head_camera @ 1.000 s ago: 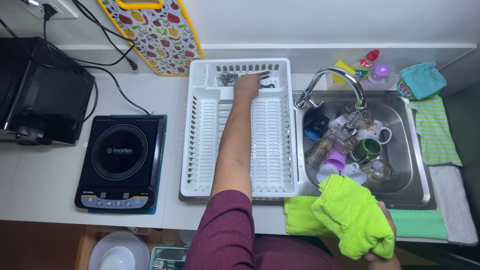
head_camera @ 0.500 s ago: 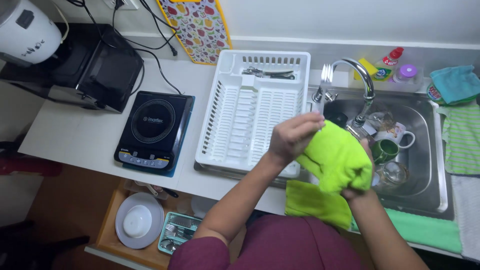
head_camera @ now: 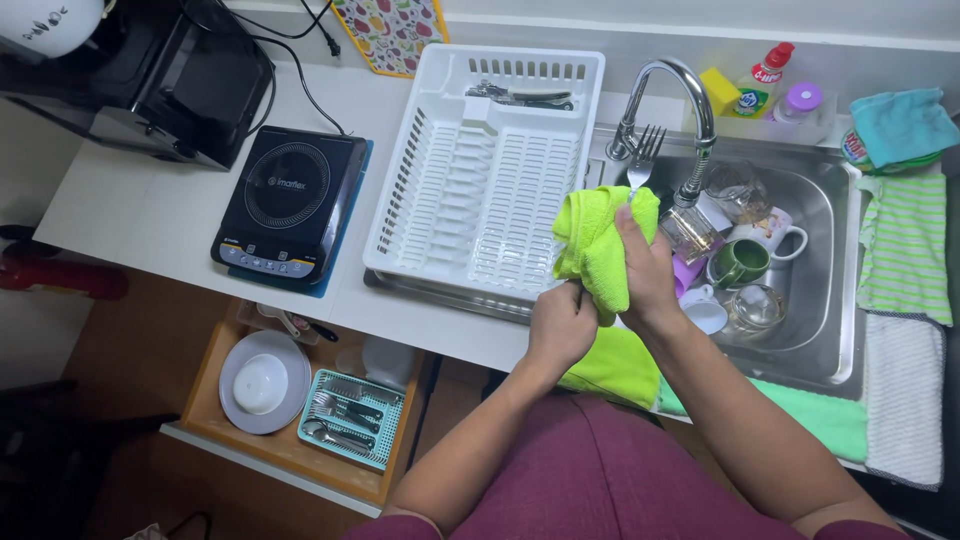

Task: The person dries various pieces of cutlery, including knives, forks, spoons, and a can opener, using a green cloth. The person takes each item from a white dish rack, wipes it dry, and places it into a drawer organizer.

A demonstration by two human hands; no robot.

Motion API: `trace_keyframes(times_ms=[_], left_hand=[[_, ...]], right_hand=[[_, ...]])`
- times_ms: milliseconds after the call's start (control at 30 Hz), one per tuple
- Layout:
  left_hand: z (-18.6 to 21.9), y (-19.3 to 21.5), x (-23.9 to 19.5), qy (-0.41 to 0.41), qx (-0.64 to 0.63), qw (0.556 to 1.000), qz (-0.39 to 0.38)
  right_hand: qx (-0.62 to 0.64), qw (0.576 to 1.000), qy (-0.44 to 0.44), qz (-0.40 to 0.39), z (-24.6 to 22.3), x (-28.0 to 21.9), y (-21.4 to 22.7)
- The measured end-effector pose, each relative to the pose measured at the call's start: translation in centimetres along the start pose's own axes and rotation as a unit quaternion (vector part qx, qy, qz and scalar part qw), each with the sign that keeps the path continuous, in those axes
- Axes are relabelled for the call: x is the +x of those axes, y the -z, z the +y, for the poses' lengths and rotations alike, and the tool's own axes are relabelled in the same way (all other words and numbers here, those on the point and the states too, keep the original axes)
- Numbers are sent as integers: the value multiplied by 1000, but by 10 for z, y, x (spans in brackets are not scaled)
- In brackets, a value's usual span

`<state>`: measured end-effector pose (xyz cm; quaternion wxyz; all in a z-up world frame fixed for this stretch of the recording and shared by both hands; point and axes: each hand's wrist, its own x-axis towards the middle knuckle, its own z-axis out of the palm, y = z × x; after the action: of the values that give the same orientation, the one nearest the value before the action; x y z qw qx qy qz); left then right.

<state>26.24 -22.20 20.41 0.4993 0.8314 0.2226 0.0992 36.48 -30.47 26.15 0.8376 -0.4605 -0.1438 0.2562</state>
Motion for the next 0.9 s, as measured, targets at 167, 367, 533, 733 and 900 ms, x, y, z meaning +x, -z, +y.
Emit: trace_keyframes(times_ms=[167, 367, 533, 733, 900], left_hand=[[16, -8, 0, -27, -99, 993, 50], [7, -17, 11, -114, -163, 977, 73], [7, -11, 18, 1, -239, 970, -32], [11, -16, -1, 49, -114, 989, 81], [20, 19, 8, -227, -103, 938, 240]], right_hand=[[52, 995, -85, 28, -2, -8, 32], [19, 992, -120, -19, -7, -18, 45], [-19, 995, -92, -34, -7, -16, 48], [-53, 998, -19, 40, 15, -12, 41], [-99, 993, -43, -50, 19, -16, 30]])
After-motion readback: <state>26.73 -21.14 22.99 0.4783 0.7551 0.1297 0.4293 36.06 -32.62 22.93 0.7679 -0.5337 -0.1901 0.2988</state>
